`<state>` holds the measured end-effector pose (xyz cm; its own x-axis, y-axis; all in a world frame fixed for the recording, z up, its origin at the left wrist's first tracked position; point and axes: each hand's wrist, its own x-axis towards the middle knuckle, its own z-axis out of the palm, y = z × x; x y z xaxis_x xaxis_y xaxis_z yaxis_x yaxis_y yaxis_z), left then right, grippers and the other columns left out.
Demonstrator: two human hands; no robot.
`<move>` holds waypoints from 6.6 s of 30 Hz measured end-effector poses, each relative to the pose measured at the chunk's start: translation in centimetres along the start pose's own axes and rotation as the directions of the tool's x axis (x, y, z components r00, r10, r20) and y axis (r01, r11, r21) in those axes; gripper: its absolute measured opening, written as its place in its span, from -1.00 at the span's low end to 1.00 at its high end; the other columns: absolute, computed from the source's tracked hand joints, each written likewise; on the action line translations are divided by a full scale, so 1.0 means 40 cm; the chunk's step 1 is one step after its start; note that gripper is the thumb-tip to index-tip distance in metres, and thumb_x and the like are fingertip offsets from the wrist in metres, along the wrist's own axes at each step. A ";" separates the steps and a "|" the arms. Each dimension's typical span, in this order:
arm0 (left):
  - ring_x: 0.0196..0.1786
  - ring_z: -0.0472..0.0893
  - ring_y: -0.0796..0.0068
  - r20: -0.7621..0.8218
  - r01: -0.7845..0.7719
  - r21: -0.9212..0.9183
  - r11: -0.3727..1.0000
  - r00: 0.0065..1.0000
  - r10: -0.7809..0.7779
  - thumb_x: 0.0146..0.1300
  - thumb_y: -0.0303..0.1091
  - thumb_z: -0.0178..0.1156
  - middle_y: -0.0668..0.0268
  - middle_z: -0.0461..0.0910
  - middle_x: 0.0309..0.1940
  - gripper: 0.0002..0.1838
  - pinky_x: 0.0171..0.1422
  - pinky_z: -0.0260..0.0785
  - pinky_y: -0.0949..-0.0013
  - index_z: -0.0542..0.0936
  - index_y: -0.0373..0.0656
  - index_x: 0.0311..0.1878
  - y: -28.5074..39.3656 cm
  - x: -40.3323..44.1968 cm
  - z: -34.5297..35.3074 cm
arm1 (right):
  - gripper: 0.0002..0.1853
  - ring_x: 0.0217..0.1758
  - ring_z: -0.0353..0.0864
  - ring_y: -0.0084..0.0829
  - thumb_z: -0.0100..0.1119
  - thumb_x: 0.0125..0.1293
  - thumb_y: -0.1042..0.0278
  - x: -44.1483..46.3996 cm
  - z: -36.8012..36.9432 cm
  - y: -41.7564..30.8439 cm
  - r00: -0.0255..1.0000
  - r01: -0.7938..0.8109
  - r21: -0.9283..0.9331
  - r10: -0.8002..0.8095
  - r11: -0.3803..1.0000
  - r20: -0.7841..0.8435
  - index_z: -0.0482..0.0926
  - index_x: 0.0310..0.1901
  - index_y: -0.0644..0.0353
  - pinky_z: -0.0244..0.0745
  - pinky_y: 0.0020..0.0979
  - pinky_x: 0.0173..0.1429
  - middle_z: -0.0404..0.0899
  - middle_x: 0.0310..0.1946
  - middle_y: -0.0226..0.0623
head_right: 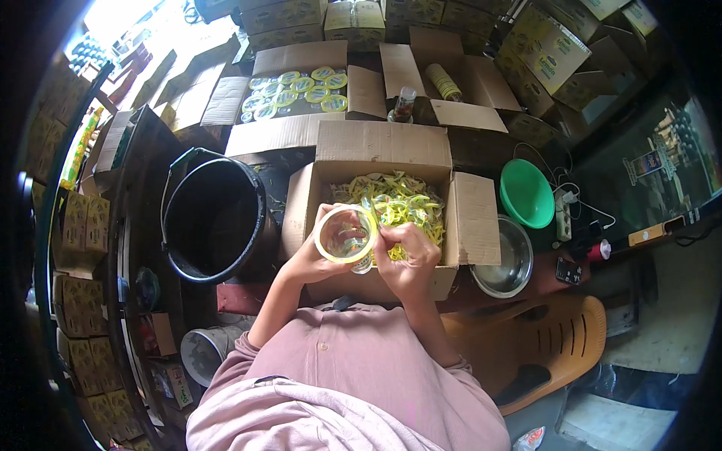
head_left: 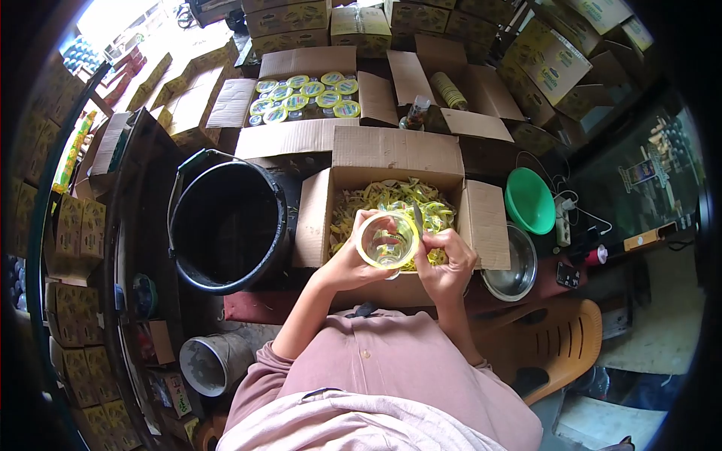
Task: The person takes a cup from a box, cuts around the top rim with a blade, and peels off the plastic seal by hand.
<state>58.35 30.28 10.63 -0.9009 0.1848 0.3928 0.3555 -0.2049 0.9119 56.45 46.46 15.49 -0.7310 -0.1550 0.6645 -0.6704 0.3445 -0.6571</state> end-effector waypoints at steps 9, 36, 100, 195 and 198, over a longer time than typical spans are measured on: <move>0.17 0.32 0.39 -0.002 0.017 -0.221 0.975 1.000 -0.018 0.00 -0.51 0.28 0.23 0.30 0.02 -0.25 0.29 0.17 0.25 0.10 -0.17 0.23 -0.003 0.009 0.004 | -0.87 -0.58 0.51 -0.50 0.25 -0.07 0.64 -0.004 0.008 -0.007 0.994 -0.092 0.045 0.095 0.995 -0.061 0.51 -0.47 0.25 0.38 -0.51 -0.46 0.50 -0.61 -0.31; 0.18 0.31 0.40 0.001 0.019 0.048 0.999 1.000 -0.019 0.12 -0.50 0.20 0.22 0.18 0.07 -0.31 0.21 0.25 0.29 0.03 -0.19 0.25 -0.003 0.001 0.002 | -0.87 -0.56 0.54 -0.48 0.25 -0.06 0.63 0.010 0.024 -0.024 0.998 -0.024 -0.116 0.016 0.993 -0.068 0.49 -0.47 0.29 0.38 -0.50 -0.46 0.50 -0.59 -0.27; 0.04 0.40 0.46 0.009 0.104 -0.005 0.995 0.995 -0.104 -0.11 -0.54 0.34 0.28 0.30 -0.03 -0.30 0.13 0.30 0.34 0.23 -0.19 0.14 -0.001 0.016 -0.009 | -0.85 -0.56 0.53 -0.48 0.25 -0.07 0.66 -0.034 -0.012 0.014 0.999 0.031 -0.057 -0.032 0.998 -0.017 0.53 -0.43 0.25 0.43 -0.53 -0.45 0.49 -0.60 -0.30; 0.15 0.32 0.44 -0.066 0.031 -0.004 1.000 0.997 -0.031 0.03 -0.46 0.29 0.22 0.30 0.04 -0.32 0.18 0.27 0.33 0.17 -0.22 0.20 -0.013 0.010 0.030 | -0.85 -0.54 0.53 -0.45 0.24 -0.06 0.62 -0.006 0.012 -0.021 0.994 0.008 -0.124 -0.022 0.992 -0.111 0.49 -0.42 0.28 0.40 -0.47 -0.42 0.51 -0.56 -0.27; 0.15 0.32 0.43 -0.070 0.034 0.031 0.999 0.997 -0.032 0.01 -0.46 0.30 0.21 0.30 0.05 -0.32 0.19 0.26 0.33 0.19 -0.22 0.20 -0.005 0.010 0.021 | -0.85 -0.53 0.54 -0.44 0.25 -0.08 0.63 -0.011 0.011 -0.013 0.996 0.006 -0.083 -0.013 0.997 -0.089 0.50 -0.42 0.28 0.41 -0.48 -0.41 0.52 -0.56 -0.27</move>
<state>58.15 31.21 10.71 -0.9270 0.1234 0.3543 0.3322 -0.1689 0.9280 57.06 45.95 15.39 -0.7080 -0.0767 0.7020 -0.6618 0.4189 -0.6217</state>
